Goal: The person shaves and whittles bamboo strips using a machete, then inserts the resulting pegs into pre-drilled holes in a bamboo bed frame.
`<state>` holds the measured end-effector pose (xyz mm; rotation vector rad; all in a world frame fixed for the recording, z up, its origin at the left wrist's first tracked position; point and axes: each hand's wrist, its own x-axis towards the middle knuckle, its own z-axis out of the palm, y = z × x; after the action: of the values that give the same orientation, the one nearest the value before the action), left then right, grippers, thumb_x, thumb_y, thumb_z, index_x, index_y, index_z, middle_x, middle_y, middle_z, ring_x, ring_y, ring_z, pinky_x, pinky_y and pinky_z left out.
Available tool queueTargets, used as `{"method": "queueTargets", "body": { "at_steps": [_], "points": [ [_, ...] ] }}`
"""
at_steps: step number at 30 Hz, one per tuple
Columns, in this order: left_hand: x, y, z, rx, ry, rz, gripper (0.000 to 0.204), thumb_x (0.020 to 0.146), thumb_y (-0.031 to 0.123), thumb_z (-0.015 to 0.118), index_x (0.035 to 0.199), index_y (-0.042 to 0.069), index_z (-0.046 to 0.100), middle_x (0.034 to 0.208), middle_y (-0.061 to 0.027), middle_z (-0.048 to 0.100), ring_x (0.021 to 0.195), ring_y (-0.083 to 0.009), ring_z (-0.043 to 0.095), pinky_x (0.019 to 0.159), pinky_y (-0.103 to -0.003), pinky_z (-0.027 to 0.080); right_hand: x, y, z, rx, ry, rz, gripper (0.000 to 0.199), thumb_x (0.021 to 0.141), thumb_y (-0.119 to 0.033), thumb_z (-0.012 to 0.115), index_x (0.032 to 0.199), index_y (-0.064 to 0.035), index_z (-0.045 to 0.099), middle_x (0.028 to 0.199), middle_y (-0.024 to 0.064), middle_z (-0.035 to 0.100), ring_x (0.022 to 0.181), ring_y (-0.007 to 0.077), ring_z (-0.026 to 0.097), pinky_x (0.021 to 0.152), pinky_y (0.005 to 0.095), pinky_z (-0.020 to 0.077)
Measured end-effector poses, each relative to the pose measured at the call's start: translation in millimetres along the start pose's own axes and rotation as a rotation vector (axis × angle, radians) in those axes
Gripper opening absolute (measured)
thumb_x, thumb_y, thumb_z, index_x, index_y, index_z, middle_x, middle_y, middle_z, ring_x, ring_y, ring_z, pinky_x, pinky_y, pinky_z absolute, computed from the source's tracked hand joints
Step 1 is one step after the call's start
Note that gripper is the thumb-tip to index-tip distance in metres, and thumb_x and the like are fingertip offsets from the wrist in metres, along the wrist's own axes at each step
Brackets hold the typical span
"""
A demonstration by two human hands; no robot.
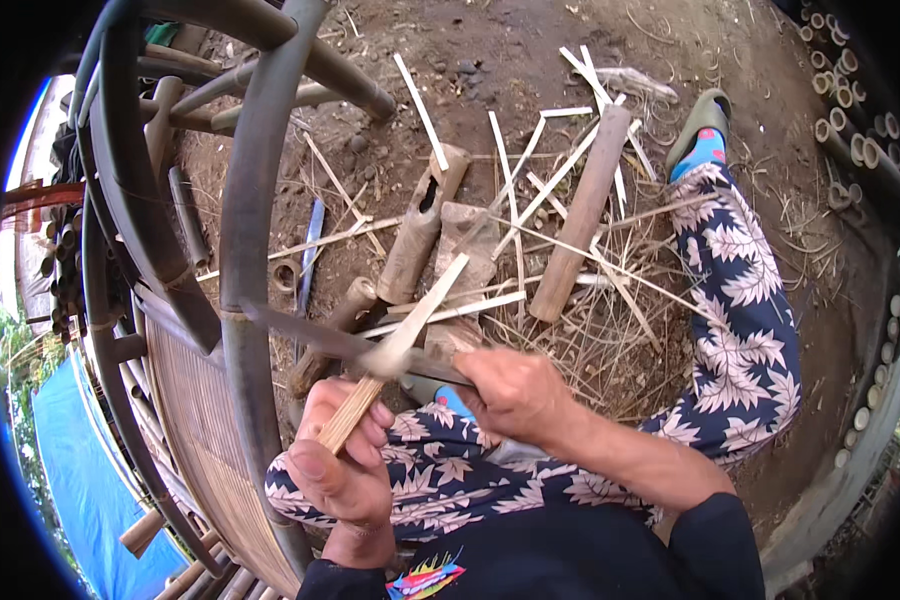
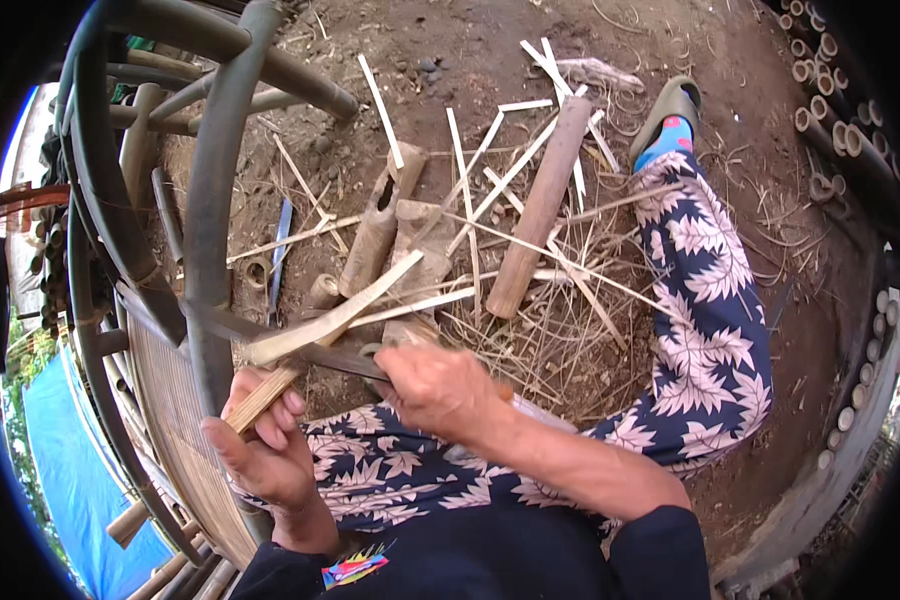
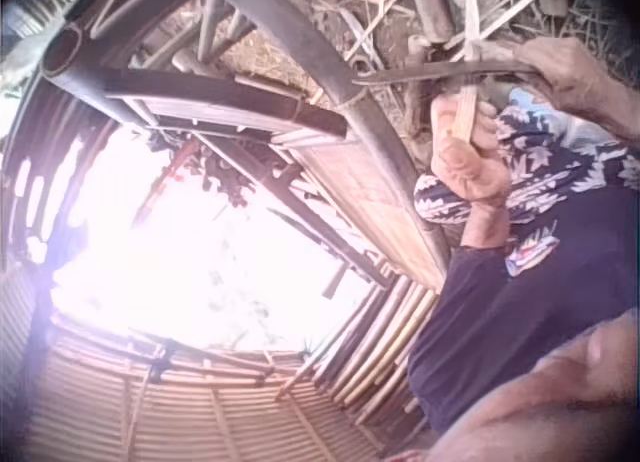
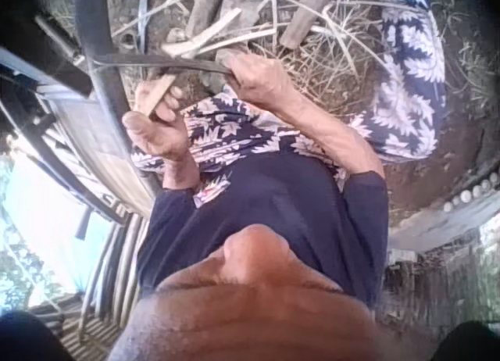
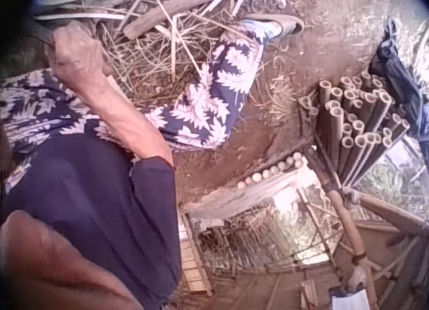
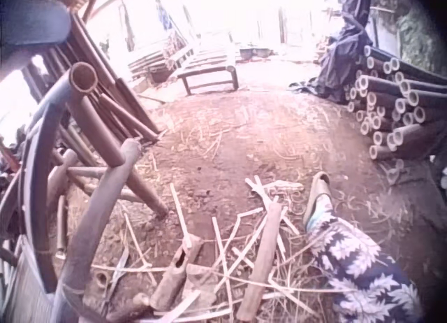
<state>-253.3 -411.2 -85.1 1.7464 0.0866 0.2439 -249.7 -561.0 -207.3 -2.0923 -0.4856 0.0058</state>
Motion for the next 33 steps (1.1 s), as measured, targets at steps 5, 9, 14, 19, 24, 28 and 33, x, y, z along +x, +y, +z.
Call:
{"method": "queueTargets", "body": {
  "at_steps": [5, 9, 14, 19, 24, 28, 33],
  "points": [
    [5, -2, -1, 0.017, -0.042, 0.031, 0.066, 0.103, 0.059, 0.024, 0.055, 0.014, 0.033, 0.066, -0.0047, 0.040, 0.068, -0.0179, 0.044, 0.072, -0.030, 0.039, 2, 58, 14, -0.112, -0.295, 0.473, 0.026, 0.098, -0.022, 0.052, 0.085, -0.0012, 0.059, 0.068, 0.0205, 0.065, 0.058, 0.0364, 0.067, 0.051, 0.0470, 0.0544],
    [5, 1, -2, 0.026, 0.031, -0.058, 0.071, 0.098, 0.068, 0.025, 0.055, 0.012, 0.034, 0.064, -0.0062, 0.042, 0.065, -0.0195, 0.047, 0.068, -0.031, 0.040, -11, 27, 12, 0.048, -0.015, 0.012, 0.024, 0.097, -0.024, 0.055, 0.086, -0.0025, 0.060, 0.072, 0.0206, 0.066, 0.060, 0.0378, 0.067, 0.052, 0.0468, 0.0546],
    [14, 0, 9, 0.017, 0.075, -0.025, 0.070, 0.099, 0.066, 0.025, 0.054, 0.013, 0.033, 0.064, -0.0062, 0.042, 0.067, -0.0195, 0.047, 0.068, -0.032, 0.040, 6, 87, 12, -0.234, -0.217, 0.337, 0.018, 0.090, -0.016, 0.057, 0.081, -0.0011, 0.059, 0.066, 0.0175, 0.066, 0.059, 0.0338, 0.069, 0.052, 0.0439, 0.0553],
    [11, -1, 1, 0.009, 0.021, -0.003, 0.065, 0.103, 0.057, 0.023, 0.055, 0.014, 0.031, 0.065, -0.0048, 0.039, 0.068, -0.0180, 0.043, 0.070, -0.030, 0.038, -17, 79, 25, -0.110, -0.017, -0.028, 0.012, 0.086, -0.013, 0.058, 0.083, -0.0017, 0.062, 0.065, 0.0185, 0.066, 0.057, 0.0325, 0.068, 0.052, 0.0444, 0.0552],
    [11, -3, -1, -0.009, 0.069, -0.030, 0.071, 0.100, 0.064, 0.022, 0.053, 0.013, 0.034, 0.065, -0.0069, 0.043, 0.066, -0.0195, 0.048, 0.069, -0.032, 0.041, -5, 78, 2, -0.212, -0.318, 0.371, 0.030, 0.098, -0.026, 0.052, 0.083, -0.0008, 0.062, 0.067, 0.0216, 0.067, 0.060, 0.0358, 0.069, 0.052, 0.0443, 0.0562],
    [11, 2, 0, 0.023, 0.066, -0.055, 0.070, 0.101, 0.062, 0.023, 0.054, 0.012, 0.034, 0.066, -0.0074, 0.043, 0.067, -0.0201, 0.048, 0.069, -0.032, 0.041, -19, 82, 22, -0.175, -0.252, 0.258, 0.034, 0.098, -0.027, 0.054, 0.082, 0.0004, 0.063, 0.069, 0.0213, 0.067, 0.060, 0.0351, 0.069, 0.051, 0.0428, 0.0568],
    [7, 1, -11, -0.056, 0.109, -0.086, 0.070, 0.102, 0.060, 0.023, 0.055, 0.011, 0.037, 0.066, -0.0077, 0.044, 0.068, -0.0207, 0.048, 0.070, -0.033, 0.042, -1, 112, 5, -0.184, -0.597, 0.747, 0.039, 0.097, -0.031, 0.053, 0.088, 0.0048, 0.066, 0.080, 0.0255, 0.070, 0.077, 0.0383, 0.072, 0.061, 0.0450, 0.0587]
  ]
}}
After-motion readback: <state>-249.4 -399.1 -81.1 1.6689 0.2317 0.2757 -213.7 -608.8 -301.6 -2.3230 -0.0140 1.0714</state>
